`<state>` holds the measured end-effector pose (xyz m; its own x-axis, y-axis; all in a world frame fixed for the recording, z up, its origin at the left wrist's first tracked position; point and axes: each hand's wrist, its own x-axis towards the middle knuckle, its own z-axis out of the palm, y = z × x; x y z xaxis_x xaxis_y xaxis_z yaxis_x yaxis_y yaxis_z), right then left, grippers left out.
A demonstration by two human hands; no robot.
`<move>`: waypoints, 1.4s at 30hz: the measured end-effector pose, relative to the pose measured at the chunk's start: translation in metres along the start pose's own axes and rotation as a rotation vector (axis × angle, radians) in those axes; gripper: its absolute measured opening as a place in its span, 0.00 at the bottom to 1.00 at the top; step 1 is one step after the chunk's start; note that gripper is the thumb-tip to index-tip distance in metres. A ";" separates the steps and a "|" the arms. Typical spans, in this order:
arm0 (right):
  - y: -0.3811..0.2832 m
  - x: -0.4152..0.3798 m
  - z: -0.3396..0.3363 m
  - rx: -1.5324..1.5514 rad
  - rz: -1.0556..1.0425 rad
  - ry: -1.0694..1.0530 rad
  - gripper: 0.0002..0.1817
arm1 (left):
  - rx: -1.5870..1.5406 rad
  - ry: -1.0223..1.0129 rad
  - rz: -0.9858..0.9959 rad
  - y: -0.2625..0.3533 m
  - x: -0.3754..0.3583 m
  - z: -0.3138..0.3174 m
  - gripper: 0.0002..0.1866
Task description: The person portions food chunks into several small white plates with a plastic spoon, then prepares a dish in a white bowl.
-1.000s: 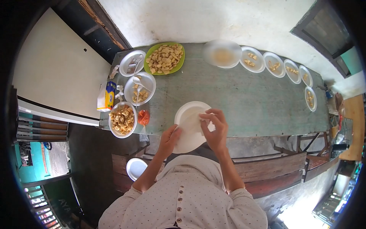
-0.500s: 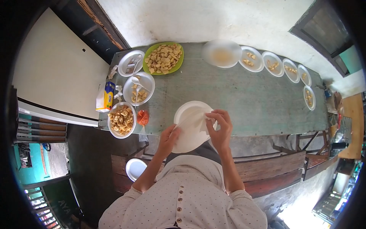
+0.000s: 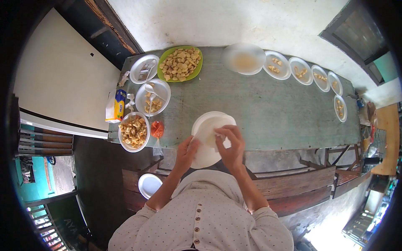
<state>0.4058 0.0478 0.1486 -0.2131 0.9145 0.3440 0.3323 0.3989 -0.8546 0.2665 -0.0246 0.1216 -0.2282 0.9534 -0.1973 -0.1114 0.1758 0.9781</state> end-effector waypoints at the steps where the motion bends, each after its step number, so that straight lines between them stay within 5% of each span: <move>1: -0.004 -0.003 0.005 0.007 -0.031 -0.001 0.11 | -0.050 0.040 0.016 -0.003 0.001 0.003 0.13; 11: -0.009 -0.018 0.011 0.031 -0.116 -0.264 0.13 | -0.297 0.199 -0.056 -0.006 0.011 -0.005 0.15; 17: 0.011 0.014 -0.015 -0.097 -0.027 0.165 0.12 | -0.402 0.224 -0.099 -0.005 0.015 -0.003 0.17; 21: 0.011 0.015 -0.014 -0.080 0.012 0.222 0.12 | -0.470 0.102 -0.147 0.000 0.010 0.006 0.17; 33: -0.007 -0.042 0.018 -0.005 -0.334 -0.330 0.16 | -0.573 0.118 -0.141 -0.008 0.012 0.005 0.16; 42: 0.014 0.005 -0.009 -0.034 -0.057 0.127 0.11 | -0.587 0.215 -0.105 -0.014 0.011 -0.009 0.18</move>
<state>0.4176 0.0582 0.1419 -0.1150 0.8904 0.4404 0.3546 0.4510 -0.8191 0.2568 -0.0192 0.1056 -0.3699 0.8569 -0.3591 -0.6415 0.0440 0.7659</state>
